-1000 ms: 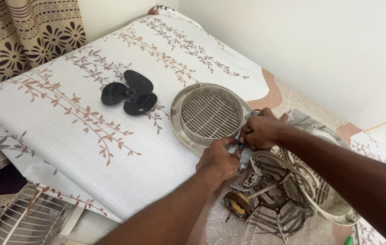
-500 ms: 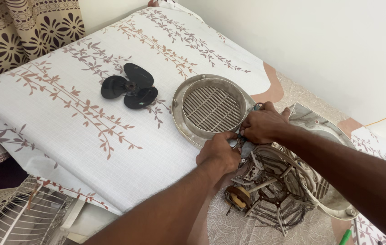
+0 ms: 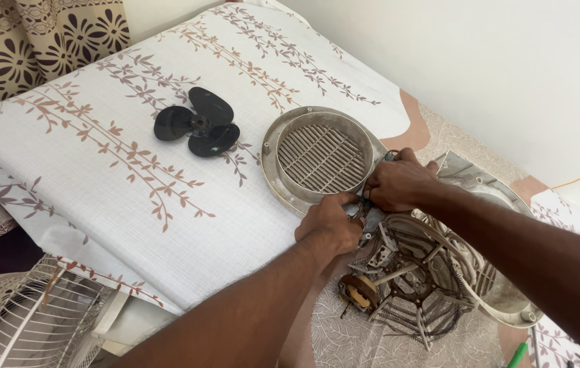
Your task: The person works on the internal wiring and motor of a disassembled electric fan placed on a table. They connect wires, adjust components, and use a screwdriver to tighten parts inside the fan housing. The fan blades and front grille are set aside during the work.
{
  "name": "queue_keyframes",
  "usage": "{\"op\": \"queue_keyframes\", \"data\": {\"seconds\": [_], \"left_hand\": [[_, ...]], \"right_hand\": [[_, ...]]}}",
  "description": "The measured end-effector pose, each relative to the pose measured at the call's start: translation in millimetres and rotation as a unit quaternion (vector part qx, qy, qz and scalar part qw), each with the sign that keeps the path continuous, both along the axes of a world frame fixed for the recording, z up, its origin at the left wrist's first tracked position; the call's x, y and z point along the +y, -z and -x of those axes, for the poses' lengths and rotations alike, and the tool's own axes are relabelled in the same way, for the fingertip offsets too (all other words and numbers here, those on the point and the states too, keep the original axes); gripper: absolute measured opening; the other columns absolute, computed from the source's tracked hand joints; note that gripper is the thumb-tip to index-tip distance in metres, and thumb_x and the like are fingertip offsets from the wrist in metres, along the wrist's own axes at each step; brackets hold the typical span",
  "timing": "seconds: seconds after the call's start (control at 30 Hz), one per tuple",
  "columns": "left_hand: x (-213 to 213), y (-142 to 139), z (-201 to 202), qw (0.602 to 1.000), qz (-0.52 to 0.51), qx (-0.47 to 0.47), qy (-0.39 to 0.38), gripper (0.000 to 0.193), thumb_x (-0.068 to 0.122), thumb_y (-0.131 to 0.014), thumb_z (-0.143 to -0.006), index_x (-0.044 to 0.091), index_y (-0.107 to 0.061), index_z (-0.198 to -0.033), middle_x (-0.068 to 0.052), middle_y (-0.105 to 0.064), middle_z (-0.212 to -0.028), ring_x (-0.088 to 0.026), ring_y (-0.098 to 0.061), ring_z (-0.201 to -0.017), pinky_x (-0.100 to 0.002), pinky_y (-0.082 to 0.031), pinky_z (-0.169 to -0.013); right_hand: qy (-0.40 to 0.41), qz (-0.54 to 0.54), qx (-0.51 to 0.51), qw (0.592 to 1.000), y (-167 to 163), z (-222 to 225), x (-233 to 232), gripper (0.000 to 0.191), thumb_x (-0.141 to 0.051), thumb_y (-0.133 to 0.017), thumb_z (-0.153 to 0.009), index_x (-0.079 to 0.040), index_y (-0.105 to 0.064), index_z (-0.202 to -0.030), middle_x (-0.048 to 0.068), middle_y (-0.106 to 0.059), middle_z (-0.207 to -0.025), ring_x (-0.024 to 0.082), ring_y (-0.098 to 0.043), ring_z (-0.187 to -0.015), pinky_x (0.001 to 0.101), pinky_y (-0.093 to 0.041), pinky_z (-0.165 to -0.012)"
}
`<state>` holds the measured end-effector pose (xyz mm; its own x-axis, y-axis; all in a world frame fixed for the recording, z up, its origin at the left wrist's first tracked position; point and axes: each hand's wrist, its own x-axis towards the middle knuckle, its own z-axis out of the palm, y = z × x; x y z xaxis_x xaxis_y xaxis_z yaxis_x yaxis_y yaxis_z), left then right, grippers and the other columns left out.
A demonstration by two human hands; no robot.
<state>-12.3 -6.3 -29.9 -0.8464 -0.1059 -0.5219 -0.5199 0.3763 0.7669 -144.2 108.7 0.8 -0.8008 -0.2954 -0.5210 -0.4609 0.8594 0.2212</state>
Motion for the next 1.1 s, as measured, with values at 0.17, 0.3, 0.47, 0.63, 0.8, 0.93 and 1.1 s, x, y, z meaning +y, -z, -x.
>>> {"op": "queue_keyframes", "data": {"seconds": [0.17,0.3,0.47,0.63,0.8,0.93,1.1], "left_hand": [[-3,-5,-2,1.0,-0.003,-0.004,0.004,0.058,0.032,-0.074,-0.09,0.035,-0.055,-0.145,-0.001,-0.067,-0.136,-0.021,-0.065,-0.123,-0.036,-0.05,-0.109],[-3,-6,-2,1.0,-0.005,-0.003,0.004,0.057,0.033,-0.074,-0.091,0.035,-0.056,-0.145,0.0,-0.066,-0.136,-0.021,-0.064,-0.124,-0.036,-0.049,-0.11],[0,-3,1,1.0,-0.005,-0.011,0.017,0.059,0.028,-0.074,-0.089,0.034,-0.055,-0.145,0.002,-0.066,-0.136,-0.017,-0.066,-0.122,-0.036,-0.05,-0.109],[-2,-3,1,1.0,0.009,-0.009,0.028,0.059,0.029,-0.074,-0.09,0.032,-0.054,-0.146,0.002,-0.065,-0.137,-0.017,-0.065,-0.123,-0.035,-0.048,-0.111],[-4,-8,-2,0.999,0.018,-0.012,0.029,0.06,0.032,-0.075,-0.091,0.033,-0.053,-0.147,0.001,-0.063,-0.138,-0.019,-0.063,-0.125,-0.035,-0.047,-0.112],[-4,-10,-2,0.999,0.023,-0.018,0.033,0.056,0.035,-0.074,-0.091,0.035,-0.056,-0.144,0.001,-0.065,-0.136,-0.02,-0.065,-0.123,-0.037,-0.049,-0.109],[-4,-8,-5,0.999,0.03,0.003,0.012,0.054,0.035,-0.076,-0.089,0.035,-0.059,-0.141,0.001,-0.066,-0.135,-0.02,-0.064,-0.123,-0.037,-0.05,-0.106]], "right_hand": [[-0.002,-0.022,-0.007,1.0,-3,-1,-1,0.027,-0.044,-0.056,-0.096,-0.031,-0.078,-0.102,-0.002,-0.071,-0.099,0.028,-0.038,-0.122,0.0699,-0.034,-0.106],[0.0,-0.035,-0.01,0.999,-4,-1,-2,0.029,-0.046,-0.054,-0.098,-0.032,-0.078,-0.107,-0.003,-0.072,-0.102,0.028,-0.039,-0.122,0.0683,-0.033,-0.106],[-0.004,-0.039,-0.021,0.999,-3,-1,-4,0.026,-0.039,-0.056,-0.098,-0.033,-0.079,-0.107,-0.004,-0.071,-0.107,0.027,-0.038,-0.124,0.0672,-0.033,-0.106],[0.014,-0.024,-0.017,0.999,-7,-2,-6,0.023,-0.037,-0.06,-0.097,-0.037,-0.076,-0.114,-0.006,-0.072,-0.11,0.027,-0.038,-0.126,0.0687,-0.029,-0.111],[0.048,0.015,0.004,0.999,-8,-4,-6,0.016,-0.029,-0.073,-0.09,-0.031,-0.08,-0.104,-0.003,-0.073,-0.108,0.027,-0.041,-0.129,0.069,-0.028,-0.116],[0.052,0.071,0.031,0.996,-6,-7,-2,0.01,-0.018,-0.076,-0.081,-0.024,-0.083,-0.084,-0.002,-0.076,-0.101,0.026,-0.046,-0.127,0.0674,-0.03,-0.116],[0.022,0.078,0.051,0.995,-8,-13,2,0.009,-0.021,-0.075,-0.083,-0.023,-0.083,-0.08,-0.001,-0.077,-0.098,0.026,-0.047,-0.127,0.0739,-0.023,-0.118]]}}
